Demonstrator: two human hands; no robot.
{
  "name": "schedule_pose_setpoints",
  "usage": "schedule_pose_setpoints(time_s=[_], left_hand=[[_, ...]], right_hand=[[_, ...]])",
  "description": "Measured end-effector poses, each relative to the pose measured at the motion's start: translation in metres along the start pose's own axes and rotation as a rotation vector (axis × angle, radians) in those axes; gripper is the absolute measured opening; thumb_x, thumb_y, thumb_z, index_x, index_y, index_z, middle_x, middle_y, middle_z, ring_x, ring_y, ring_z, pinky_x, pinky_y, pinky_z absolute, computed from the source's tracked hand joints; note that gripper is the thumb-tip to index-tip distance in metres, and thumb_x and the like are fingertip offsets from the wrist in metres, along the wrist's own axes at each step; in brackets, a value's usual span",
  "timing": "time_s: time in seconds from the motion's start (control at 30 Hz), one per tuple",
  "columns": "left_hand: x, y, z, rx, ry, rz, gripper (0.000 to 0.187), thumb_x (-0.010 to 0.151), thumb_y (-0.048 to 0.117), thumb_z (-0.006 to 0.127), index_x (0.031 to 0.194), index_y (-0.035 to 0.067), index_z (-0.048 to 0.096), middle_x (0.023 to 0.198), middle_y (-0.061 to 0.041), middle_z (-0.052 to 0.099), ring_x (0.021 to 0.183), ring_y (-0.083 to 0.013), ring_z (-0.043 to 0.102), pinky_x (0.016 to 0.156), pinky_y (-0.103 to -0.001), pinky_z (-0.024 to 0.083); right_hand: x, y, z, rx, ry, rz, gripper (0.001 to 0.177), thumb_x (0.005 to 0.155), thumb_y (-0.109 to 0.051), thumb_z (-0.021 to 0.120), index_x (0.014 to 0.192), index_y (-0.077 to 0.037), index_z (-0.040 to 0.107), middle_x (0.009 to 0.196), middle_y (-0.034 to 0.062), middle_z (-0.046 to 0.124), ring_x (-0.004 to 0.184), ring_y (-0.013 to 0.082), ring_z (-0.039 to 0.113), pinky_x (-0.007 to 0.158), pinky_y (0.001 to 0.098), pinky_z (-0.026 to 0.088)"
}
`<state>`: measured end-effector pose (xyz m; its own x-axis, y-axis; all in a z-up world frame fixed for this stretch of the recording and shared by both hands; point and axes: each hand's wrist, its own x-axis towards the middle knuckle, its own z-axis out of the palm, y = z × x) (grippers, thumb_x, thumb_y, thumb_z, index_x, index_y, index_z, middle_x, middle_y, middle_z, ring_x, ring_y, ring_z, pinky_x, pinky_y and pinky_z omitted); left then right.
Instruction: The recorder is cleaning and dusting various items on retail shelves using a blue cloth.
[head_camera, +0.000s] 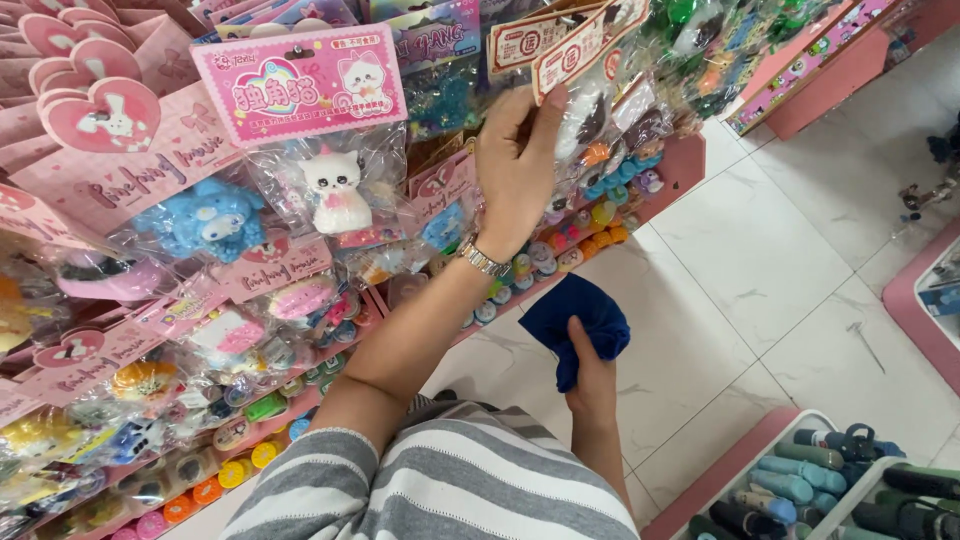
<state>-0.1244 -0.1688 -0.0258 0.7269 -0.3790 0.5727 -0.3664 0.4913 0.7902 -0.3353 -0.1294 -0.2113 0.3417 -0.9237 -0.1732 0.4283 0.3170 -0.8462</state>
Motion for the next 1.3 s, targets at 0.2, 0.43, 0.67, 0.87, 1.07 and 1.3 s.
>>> schedule_pose_setpoints(time_s=[0.2,0.43,0.67,0.87,1.07,1.3], left_hand=[[-0.036,0.02,-0.011,-0.104,-0.122,-0.032,0.025,0.107,0.023,0.063,0.121,0.003,0.068,0.104,-0.001,0.066,0.09,-0.008,0.057,0.081,-0.023,0.049],[-0.121,-0.028,-0.006,-0.136,-0.239,-0.383,0.022,0.109,0.023,0.058,0.116,0.002,0.064,0.096,0.001,0.065,0.09,-0.0057,0.054,0.08,-0.024,0.05],[-0.133,-0.018,-0.021,-0.313,-0.214,-0.38,0.025,0.113,0.024,0.055,0.121,0.002,0.065,0.11,0.002,0.068,0.099,-0.0044,0.057,0.09,-0.022,0.049],[-0.125,-0.034,-0.026,-0.462,-0.204,-0.518,0.026,0.11,0.024,0.054,0.12,0.002,0.065,0.11,0.002,0.071,0.096,-0.0057,0.062,0.089,-0.023,0.052],[-0.124,-0.064,-0.03,-0.367,-0.179,-0.503,0.023,0.115,0.02,0.059,0.119,-0.001,0.067,0.105,-0.002,0.068,0.093,-0.0064,0.057,0.083,-0.024,0.049],[-0.098,-0.042,-0.032,-0.486,-0.352,-0.576,0.02,0.101,0.013,0.07,0.115,-0.001,0.072,0.103,0.001,0.075,0.09,-0.0049,0.065,0.079,-0.023,0.054]], right_hand=[[0.026,-0.015,-0.039,0.071,0.221,-0.21,0.043,0.111,-0.034,0.056,0.142,-0.004,0.055,0.12,0.0058,0.067,0.096,0.0158,0.061,0.081,0.0314,0.05],[-0.002,-0.066,0.087,-0.994,-0.163,-1.064,0.054,0.117,-0.036,0.042,0.16,-0.005,0.04,0.172,0.0151,0.028,0.164,0.0314,0.019,0.134,0.0528,0.017],[0.05,-0.061,0.083,-0.488,-0.074,-0.728,0.066,0.114,-0.039,0.053,0.161,-0.001,0.028,0.166,0.014,0.036,0.154,0.0301,0.037,0.128,0.0401,0.027],[0.077,-0.069,0.026,0.278,-0.325,-0.135,0.059,0.101,-0.028,0.066,0.15,-0.002,0.047,0.148,0.0091,0.058,0.137,0.0235,0.056,0.119,0.0391,0.043],[0.063,-0.042,0.007,-0.053,-0.177,-0.103,0.054,0.084,0.008,0.078,0.133,-0.005,0.059,0.125,0.0049,0.065,0.114,0.0195,0.063,0.1,0.035,0.053],[0.053,-0.054,0.006,-0.091,-0.182,-0.179,0.046,0.09,0.007,0.076,0.132,-0.004,0.061,0.124,0.0031,0.065,0.111,0.0161,0.062,0.094,0.0306,0.051]])
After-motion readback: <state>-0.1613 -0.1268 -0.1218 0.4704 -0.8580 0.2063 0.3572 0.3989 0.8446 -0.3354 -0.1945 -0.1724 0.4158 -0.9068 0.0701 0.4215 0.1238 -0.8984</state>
